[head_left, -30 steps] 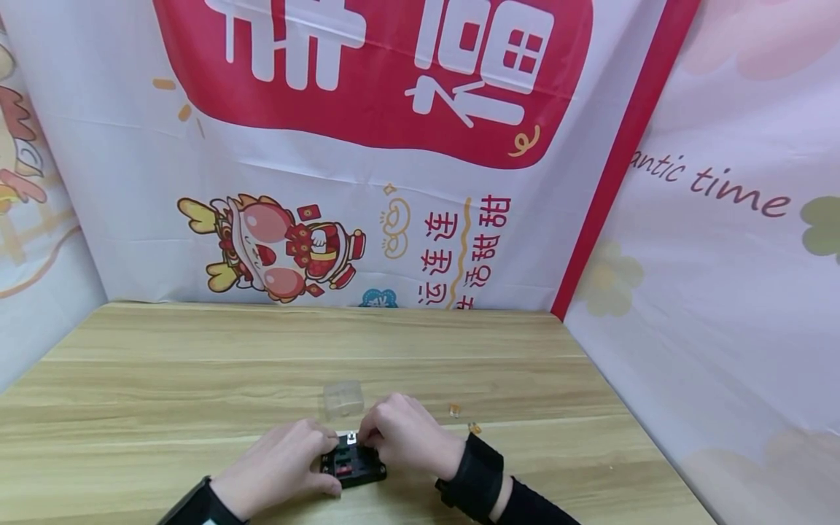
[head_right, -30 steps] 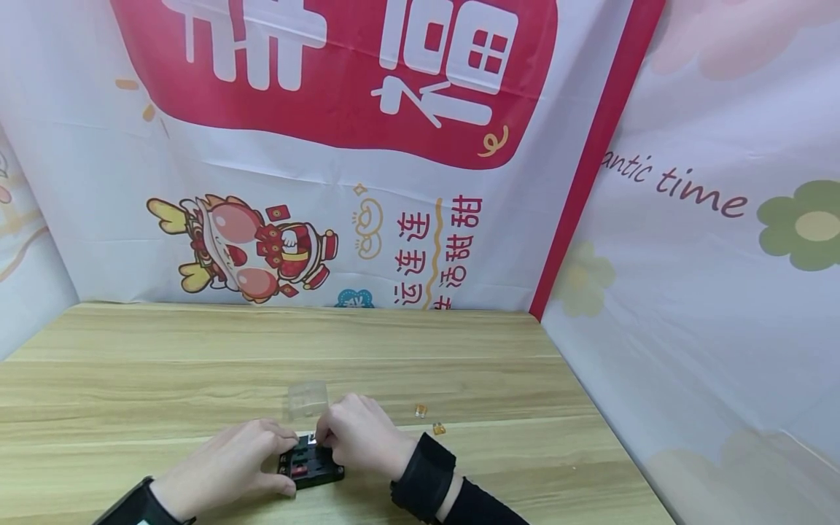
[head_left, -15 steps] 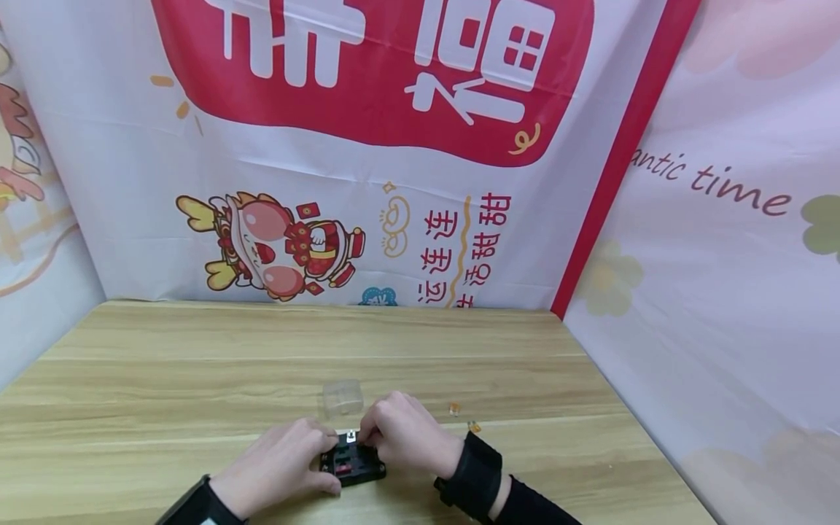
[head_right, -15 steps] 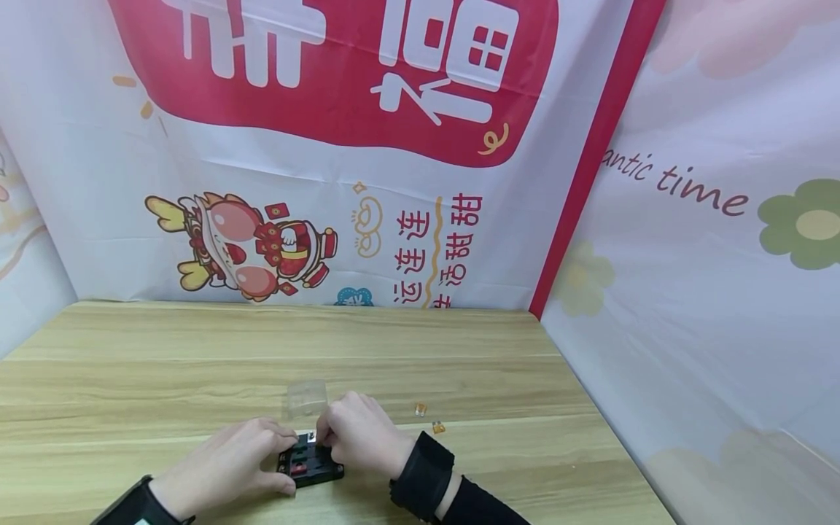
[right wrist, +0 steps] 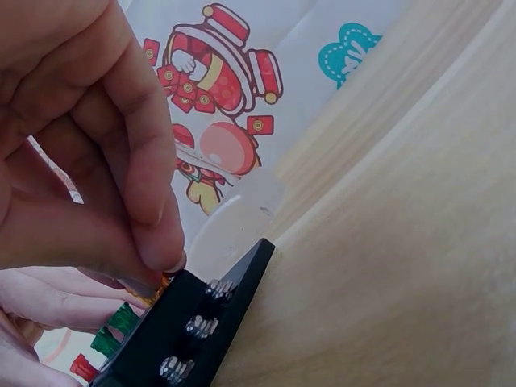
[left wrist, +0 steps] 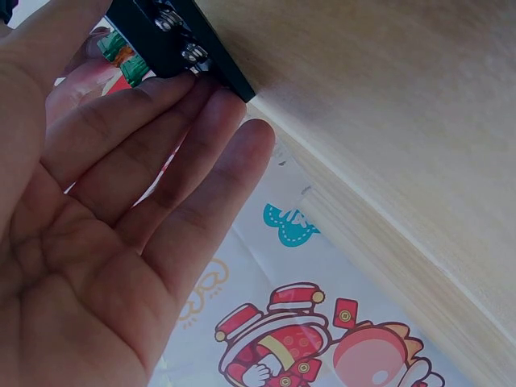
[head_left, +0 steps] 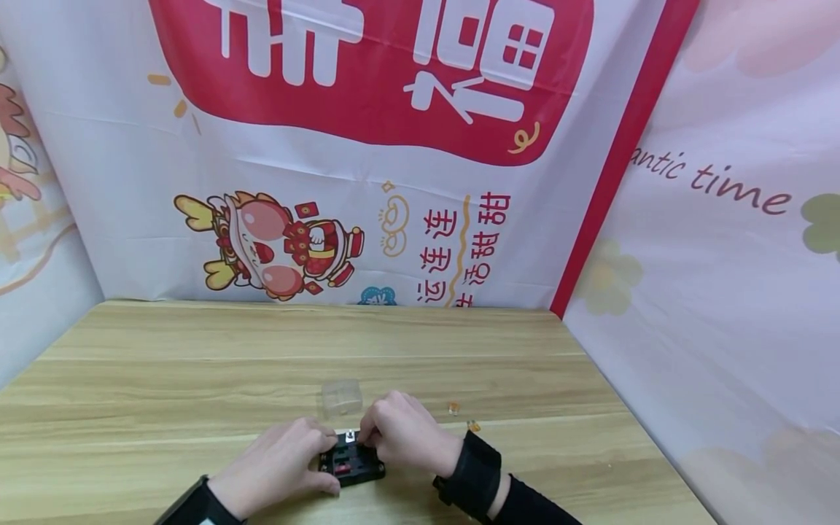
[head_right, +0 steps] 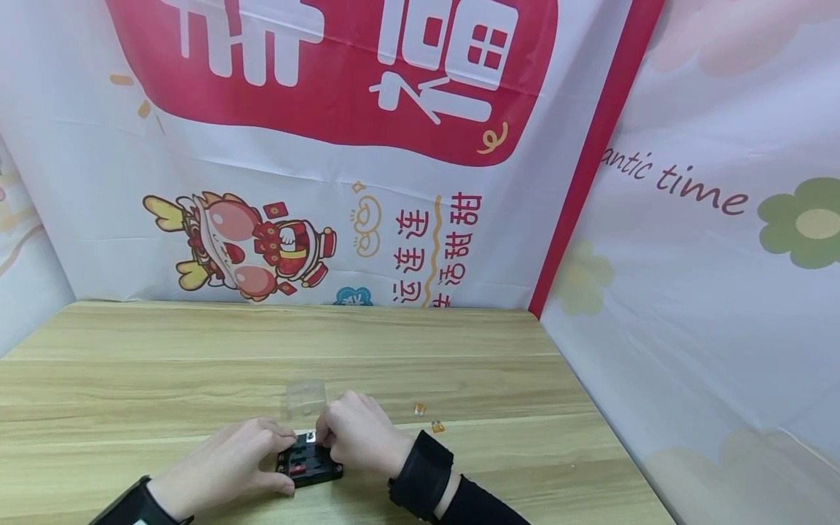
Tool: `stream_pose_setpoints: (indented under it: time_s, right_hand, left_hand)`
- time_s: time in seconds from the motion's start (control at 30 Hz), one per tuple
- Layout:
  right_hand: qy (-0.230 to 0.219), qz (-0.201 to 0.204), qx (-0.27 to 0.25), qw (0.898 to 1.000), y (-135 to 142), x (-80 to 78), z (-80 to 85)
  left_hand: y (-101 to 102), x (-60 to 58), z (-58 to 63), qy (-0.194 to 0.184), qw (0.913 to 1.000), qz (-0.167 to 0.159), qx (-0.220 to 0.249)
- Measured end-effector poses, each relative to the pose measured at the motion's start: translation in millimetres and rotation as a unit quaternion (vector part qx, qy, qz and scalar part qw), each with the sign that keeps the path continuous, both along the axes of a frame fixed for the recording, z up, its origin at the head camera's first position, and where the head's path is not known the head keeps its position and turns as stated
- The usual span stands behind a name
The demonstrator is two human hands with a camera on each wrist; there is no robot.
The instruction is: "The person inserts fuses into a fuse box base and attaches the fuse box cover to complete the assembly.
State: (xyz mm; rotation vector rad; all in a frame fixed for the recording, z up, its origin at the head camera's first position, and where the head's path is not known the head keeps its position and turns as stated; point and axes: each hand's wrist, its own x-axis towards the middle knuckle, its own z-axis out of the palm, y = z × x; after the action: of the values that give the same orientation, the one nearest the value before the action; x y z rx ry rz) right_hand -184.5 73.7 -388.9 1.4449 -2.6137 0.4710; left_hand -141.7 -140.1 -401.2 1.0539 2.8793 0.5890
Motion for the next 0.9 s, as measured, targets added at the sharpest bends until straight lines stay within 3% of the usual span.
stream_pose_setpoints:
  time_s: [0.27,0.67,0.9]
  right_hand:
    - [0.041,0.024,0.03,0.998,-0.8,1.7,1.0]
    - [0.029,0.024,0.032,0.999,-1.7,1.7,2.4]
    - [0.065,0.028,0.032,0.997,-1.4,3.2,0.9]
  left_hand:
    - [0.2,0.1,0.5,0.001,1.0,0.0,0.001]
    - [-0.5,0.9,1.0,-0.002,1.0,-0.001,0.008]
    - [0.0,1.1,1.3,-0.005,0.9999,0.0,0.014]
